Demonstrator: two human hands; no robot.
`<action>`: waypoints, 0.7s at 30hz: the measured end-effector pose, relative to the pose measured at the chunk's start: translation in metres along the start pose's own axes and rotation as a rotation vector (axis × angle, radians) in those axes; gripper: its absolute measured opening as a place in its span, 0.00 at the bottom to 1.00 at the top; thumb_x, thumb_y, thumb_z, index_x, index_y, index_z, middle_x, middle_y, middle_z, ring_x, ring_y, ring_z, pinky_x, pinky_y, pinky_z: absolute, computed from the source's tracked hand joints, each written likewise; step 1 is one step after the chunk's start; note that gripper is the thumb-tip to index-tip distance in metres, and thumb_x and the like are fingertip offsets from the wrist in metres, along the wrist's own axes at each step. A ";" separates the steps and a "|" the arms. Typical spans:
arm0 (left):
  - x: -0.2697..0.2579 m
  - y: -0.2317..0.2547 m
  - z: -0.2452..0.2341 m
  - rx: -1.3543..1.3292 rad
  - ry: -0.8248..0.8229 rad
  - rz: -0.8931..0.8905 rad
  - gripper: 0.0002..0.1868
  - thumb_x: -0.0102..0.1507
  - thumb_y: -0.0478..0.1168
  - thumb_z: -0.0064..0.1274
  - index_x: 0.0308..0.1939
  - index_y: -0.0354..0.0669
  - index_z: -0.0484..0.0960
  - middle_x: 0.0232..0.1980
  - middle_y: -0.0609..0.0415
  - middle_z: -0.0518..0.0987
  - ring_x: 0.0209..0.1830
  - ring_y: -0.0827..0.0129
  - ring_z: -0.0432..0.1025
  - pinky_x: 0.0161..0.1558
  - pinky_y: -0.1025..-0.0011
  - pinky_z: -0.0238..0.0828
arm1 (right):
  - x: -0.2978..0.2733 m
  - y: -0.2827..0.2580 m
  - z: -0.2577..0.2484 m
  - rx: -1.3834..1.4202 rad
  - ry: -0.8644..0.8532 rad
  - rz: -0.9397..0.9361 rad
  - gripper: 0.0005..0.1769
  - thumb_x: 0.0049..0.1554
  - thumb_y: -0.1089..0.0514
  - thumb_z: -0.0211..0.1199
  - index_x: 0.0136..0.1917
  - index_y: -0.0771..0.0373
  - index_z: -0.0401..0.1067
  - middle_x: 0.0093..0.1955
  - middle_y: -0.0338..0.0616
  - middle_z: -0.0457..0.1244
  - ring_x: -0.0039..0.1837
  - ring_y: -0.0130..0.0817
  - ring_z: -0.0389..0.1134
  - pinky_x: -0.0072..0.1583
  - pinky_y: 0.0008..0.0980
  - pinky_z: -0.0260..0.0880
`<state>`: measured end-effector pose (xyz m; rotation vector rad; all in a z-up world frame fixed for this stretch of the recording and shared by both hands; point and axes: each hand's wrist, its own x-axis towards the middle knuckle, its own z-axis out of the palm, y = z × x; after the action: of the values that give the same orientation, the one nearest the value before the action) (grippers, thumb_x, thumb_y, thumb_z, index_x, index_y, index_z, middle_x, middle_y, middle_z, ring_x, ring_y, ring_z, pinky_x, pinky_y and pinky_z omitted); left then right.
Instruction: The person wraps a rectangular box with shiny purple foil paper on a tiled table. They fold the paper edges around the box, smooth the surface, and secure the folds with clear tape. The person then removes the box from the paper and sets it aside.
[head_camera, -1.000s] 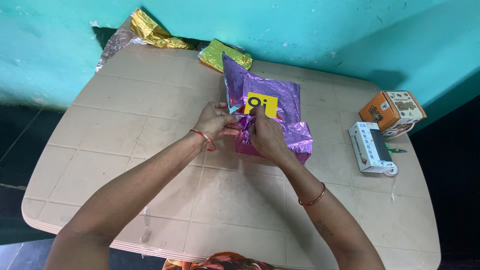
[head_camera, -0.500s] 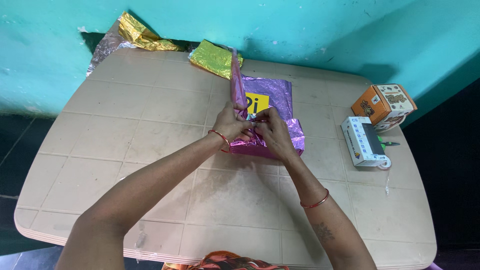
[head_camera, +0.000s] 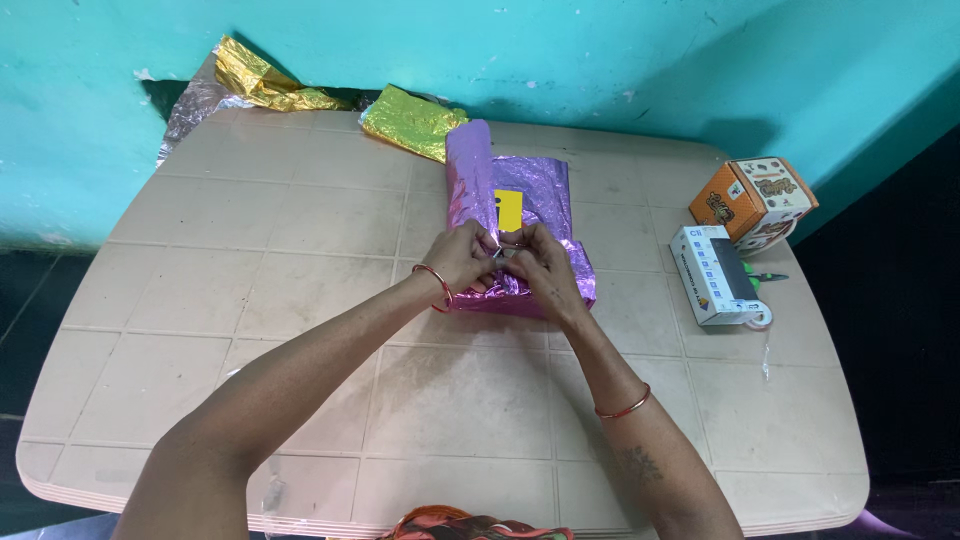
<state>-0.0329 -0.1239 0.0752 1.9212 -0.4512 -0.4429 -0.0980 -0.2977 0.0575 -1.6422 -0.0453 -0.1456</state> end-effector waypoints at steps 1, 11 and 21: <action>0.001 -0.002 0.000 0.012 -0.022 -0.002 0.14 0.63 0.32 0.58 0.49 0.29 0.74 0.34 0.48 0.83 0.29 0.69 0.82 0.28 0.73 0.84 | 0.001 0.000 0.000 0.009 -0.001 -0.012 0.13 0.59 0.68 0.50 0.58 0.70 0.65 0.58 0.51 0.65 0.59 0.33 0.70 0.62 0.30 0.75; 0.036 -0.034 -0.002 -0.087 -0.249 -0.079 0.17 0.69 0.34 0.40 0.55 0.28 0.81 0.39 0.47 0.84 0.34 0.67 0.81 0.34 0.72 0.85 | -0.051 -0.018 0.020 -0.692 0.167 -0.613 0.13 0.55 0.69 0.60 0.54 0.66 0.71 0.58 0.49 0.66 0.63 0.42 0.68 0.64 0.42 0.70; 0.026 -0.037 -0.017 -0.042 -0.019 0.272 0.16 0.69 0.39 0.43 0.51 0.30 0.80 0.42 0.47 0.87 0.37 0.72 0.83 0.41 0.73 0.82 | -0.086 -0.017 0.034 -0.900 0.093 -0.636 0.21 0.56 0.64 0.61 0.64 0.67 0.71 0.64 0.53 0.65 0.70 0.52 0.62 0.70 0.49 0.61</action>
<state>0.0020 -0.1101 0.0446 1.7843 -0.6993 -0.2907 -0.1831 -0.2578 0.0617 -2.4643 -0.4917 -0.8211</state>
